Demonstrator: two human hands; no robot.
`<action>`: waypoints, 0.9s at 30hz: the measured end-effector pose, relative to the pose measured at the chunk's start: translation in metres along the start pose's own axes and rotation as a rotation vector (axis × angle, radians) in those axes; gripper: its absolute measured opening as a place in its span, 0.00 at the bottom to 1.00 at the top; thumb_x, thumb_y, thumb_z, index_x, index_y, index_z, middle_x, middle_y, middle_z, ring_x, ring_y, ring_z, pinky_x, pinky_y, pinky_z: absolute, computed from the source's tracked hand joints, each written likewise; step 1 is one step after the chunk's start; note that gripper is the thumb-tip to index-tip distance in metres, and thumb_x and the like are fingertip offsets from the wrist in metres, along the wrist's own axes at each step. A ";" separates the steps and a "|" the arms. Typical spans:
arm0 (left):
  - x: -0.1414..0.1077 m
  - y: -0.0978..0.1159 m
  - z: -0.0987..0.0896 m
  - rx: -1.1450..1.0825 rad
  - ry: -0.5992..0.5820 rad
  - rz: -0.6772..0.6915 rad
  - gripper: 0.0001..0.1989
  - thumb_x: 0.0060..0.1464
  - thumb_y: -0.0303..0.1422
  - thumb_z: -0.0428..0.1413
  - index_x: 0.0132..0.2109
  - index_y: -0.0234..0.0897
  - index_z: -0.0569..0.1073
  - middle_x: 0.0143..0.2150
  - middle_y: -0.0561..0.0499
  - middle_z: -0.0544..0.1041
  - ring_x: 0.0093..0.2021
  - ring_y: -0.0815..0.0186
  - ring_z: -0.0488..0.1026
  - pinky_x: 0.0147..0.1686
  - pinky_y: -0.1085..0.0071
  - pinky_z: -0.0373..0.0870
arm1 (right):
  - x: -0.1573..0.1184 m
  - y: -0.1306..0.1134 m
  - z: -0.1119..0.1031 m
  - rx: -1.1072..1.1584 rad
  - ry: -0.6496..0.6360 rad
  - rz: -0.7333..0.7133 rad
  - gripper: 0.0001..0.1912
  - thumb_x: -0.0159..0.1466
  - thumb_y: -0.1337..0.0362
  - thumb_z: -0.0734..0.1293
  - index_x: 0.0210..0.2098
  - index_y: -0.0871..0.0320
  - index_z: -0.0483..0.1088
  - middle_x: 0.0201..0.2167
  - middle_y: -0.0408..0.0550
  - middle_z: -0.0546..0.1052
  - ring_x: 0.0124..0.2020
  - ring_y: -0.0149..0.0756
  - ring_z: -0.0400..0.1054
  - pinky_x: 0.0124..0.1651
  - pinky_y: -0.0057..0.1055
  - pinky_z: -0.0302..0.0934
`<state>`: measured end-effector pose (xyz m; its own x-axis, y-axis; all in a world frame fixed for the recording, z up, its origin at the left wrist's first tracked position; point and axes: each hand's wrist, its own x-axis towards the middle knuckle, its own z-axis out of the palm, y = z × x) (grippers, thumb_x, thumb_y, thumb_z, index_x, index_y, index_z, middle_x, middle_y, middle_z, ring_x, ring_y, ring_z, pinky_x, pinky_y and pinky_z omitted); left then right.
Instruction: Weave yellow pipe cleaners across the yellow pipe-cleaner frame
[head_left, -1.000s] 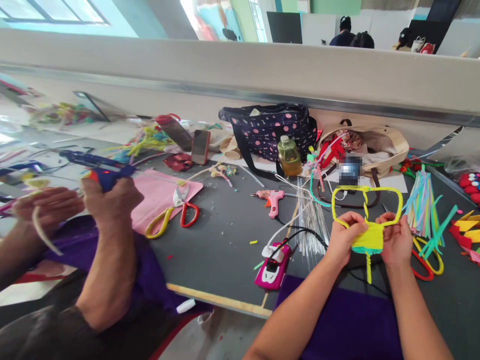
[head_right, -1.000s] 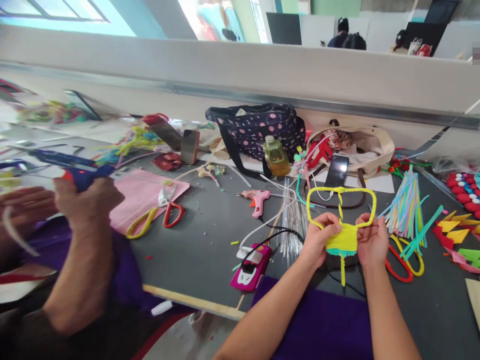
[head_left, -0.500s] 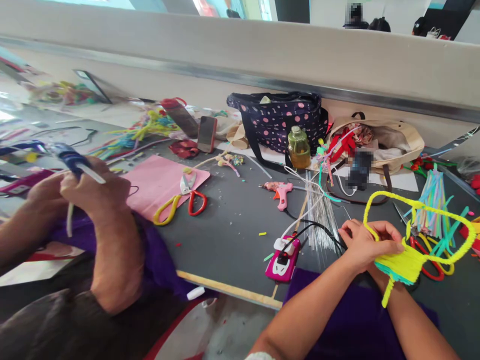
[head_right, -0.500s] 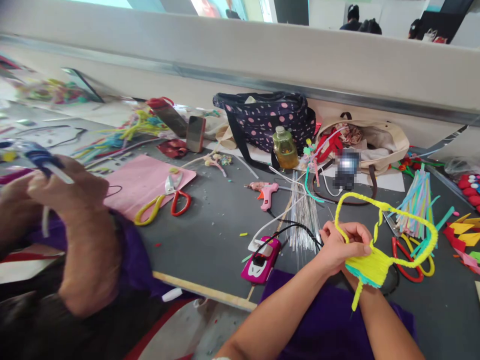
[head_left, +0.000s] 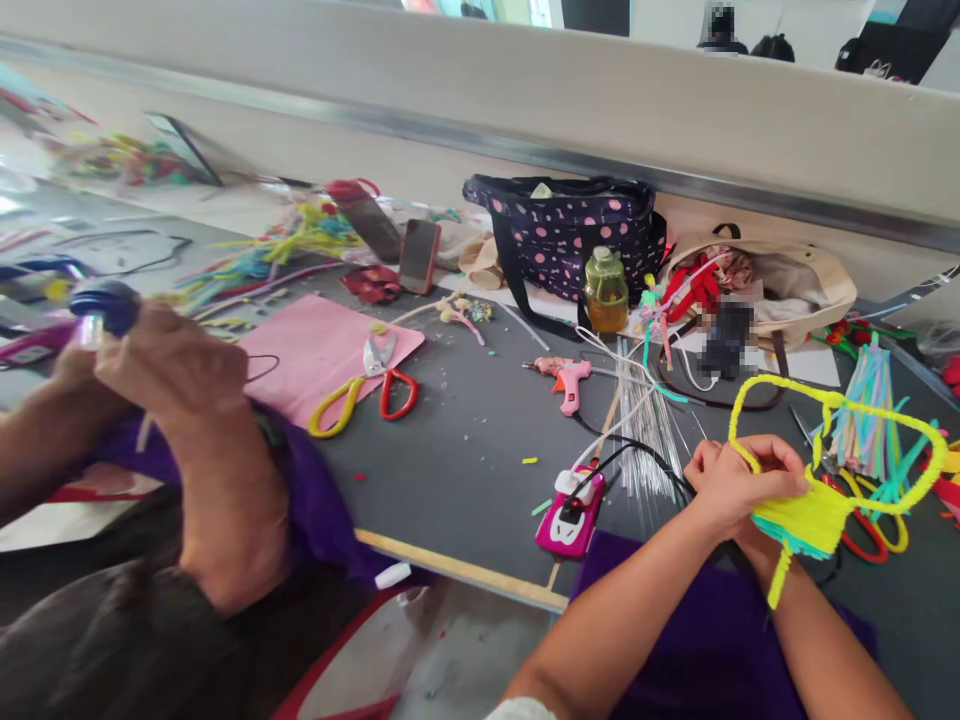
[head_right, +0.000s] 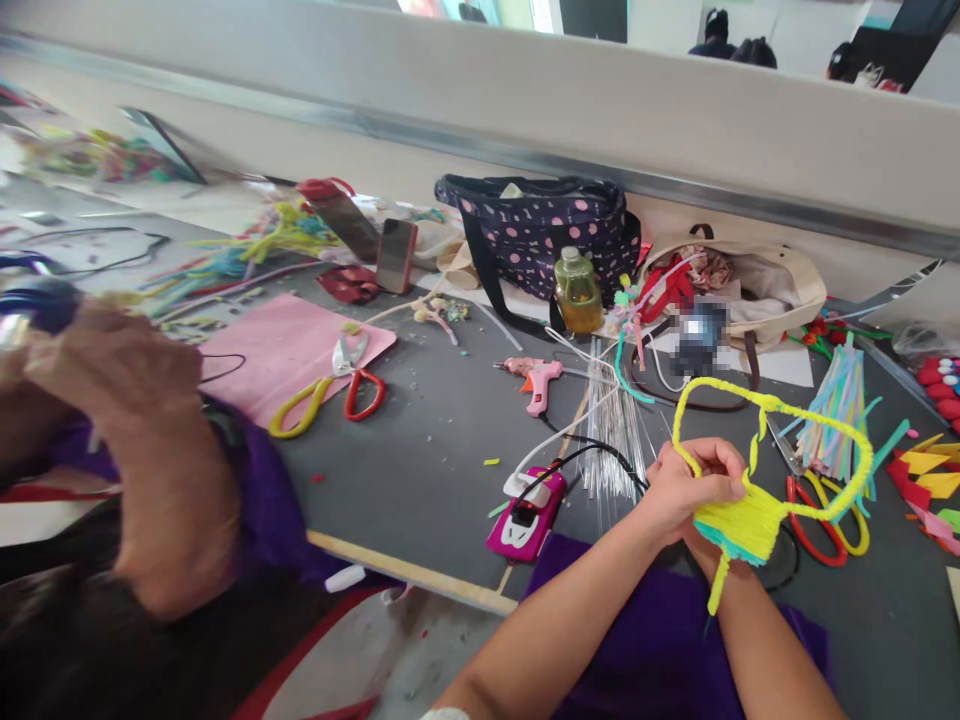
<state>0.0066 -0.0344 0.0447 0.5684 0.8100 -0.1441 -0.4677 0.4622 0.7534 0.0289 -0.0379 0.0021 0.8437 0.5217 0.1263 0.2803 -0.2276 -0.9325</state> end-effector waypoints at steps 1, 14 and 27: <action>0.001 -0.001 -0.001 -0.009 -0.027 0.006 0.15 0.29 0.36 0.69 0.21 0.33 0.72 0.21 0.53 0.69 0.21 0.73 0.62 0.23 0.74 0.54 | 0.001 0.000 0.000 0.019 -0.009 -0.022 0.15 0.55 0.47 0.63 0.26 0.51 0.63 0.24 0.47 0.64 0.31 0.40 0.67 0.28 0.39 0.66; 0.005 -0.004 -0.006 -0.054 -0.055 -0.004 0.14 0.29 0.34 0.68 0.23 0.33 0.72 0.23 0.53 0.69 0.23 0.72 0.62 0.24 0.74 0.55 | 0.002 0.021 0.009 0.143 0.041 -0.118 0.21 0.61 0.43 0.53 0.26 0.52 0.59 0.33 0.52 0.69 0.34 0.39 0.68 0.27 0.36 0.65; 0.002 0.002 -0.004 -0.101 -0.065 0.008 0.17 0.27 0.35 0.70 0.22 0.32 0.71 0.24 0.53 0.69 0.23 0.73 0.62 0.25 0.75 0.56 | 0.001 0.033 0.012 0.193 -0.009 0.055 0.18 0.59 0.44 0.58 0.29 0.51 0.65 0.27 0.52 0.66 0.40 0.47 0.67 0.35 0.47 0.68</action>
<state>0.0041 -0.0306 0.0439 0.6053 0.7904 -0.0942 -0.5364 0.4925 0.6853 0.0335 -0.0349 -0.0329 0.8508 0.5207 0.0712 0.1405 -0.0947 -0.9856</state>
